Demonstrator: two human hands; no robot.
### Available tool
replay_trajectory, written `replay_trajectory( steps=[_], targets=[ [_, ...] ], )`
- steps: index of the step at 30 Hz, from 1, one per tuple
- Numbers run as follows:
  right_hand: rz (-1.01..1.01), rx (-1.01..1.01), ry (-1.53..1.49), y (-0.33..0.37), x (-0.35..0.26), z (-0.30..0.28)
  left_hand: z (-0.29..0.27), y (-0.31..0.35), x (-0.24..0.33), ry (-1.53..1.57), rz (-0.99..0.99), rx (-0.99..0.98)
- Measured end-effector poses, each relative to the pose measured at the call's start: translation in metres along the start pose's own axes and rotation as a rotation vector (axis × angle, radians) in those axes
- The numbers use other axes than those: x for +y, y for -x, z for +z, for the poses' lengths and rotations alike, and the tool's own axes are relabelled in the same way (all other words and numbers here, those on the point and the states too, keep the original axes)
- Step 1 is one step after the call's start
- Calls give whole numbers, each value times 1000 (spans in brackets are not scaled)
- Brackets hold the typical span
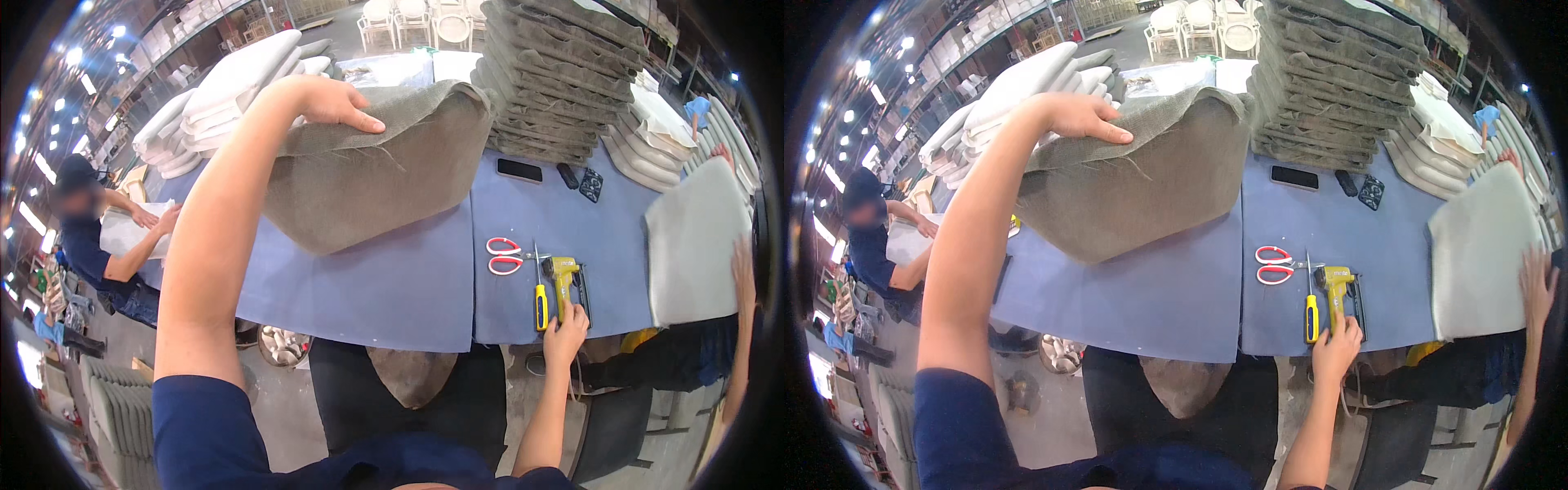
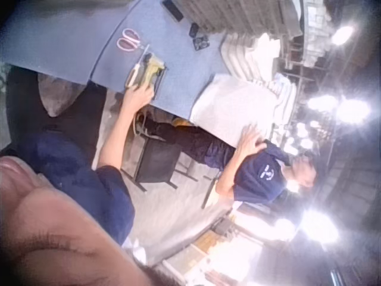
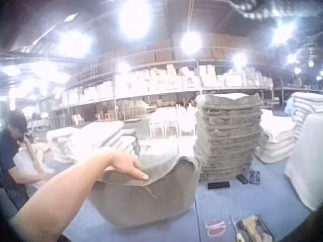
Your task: The person covers a cushion with green fabric, smooths it, and secures it using a staple gun. They trim excess fabric with a seam ripper and scissors, then continue stapling the fabric around the edges. The finished cushion is placed on a stack of completed cushions.
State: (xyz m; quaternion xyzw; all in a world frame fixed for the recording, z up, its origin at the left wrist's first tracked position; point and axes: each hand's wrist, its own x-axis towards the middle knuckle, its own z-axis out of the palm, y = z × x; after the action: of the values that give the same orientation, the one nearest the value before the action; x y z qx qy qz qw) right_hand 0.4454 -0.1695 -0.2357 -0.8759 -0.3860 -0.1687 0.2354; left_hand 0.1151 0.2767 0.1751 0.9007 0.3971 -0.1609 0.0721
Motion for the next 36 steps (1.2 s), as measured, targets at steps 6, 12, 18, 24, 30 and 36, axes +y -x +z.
replay_trajectory(
  steps=[6, 12, 18, 24, 30, 36],
  targets=[
    [57, -302, -23, -59, 2, 18, 6, 24, 30, -96, 37, 28],
    [266, -288, -29, -112, 45, 26, 21, 23, 39, -27, 129, 241],
    [400, -253, -1256, -108, -113, -67, 28, 29, 32, -27, 91, 256],
    [52, -649, -1423, -111, -250, -108, 31, 38, 35, -47, 65, 289],
    [-125, -251, -1586, -110, -348, -99, 47, 36, 27, -118, 79, 462],
    [-192, -162, -1436, -118, -366, -77, 58, 49, 40, -126, 46, 526]
  ],
)
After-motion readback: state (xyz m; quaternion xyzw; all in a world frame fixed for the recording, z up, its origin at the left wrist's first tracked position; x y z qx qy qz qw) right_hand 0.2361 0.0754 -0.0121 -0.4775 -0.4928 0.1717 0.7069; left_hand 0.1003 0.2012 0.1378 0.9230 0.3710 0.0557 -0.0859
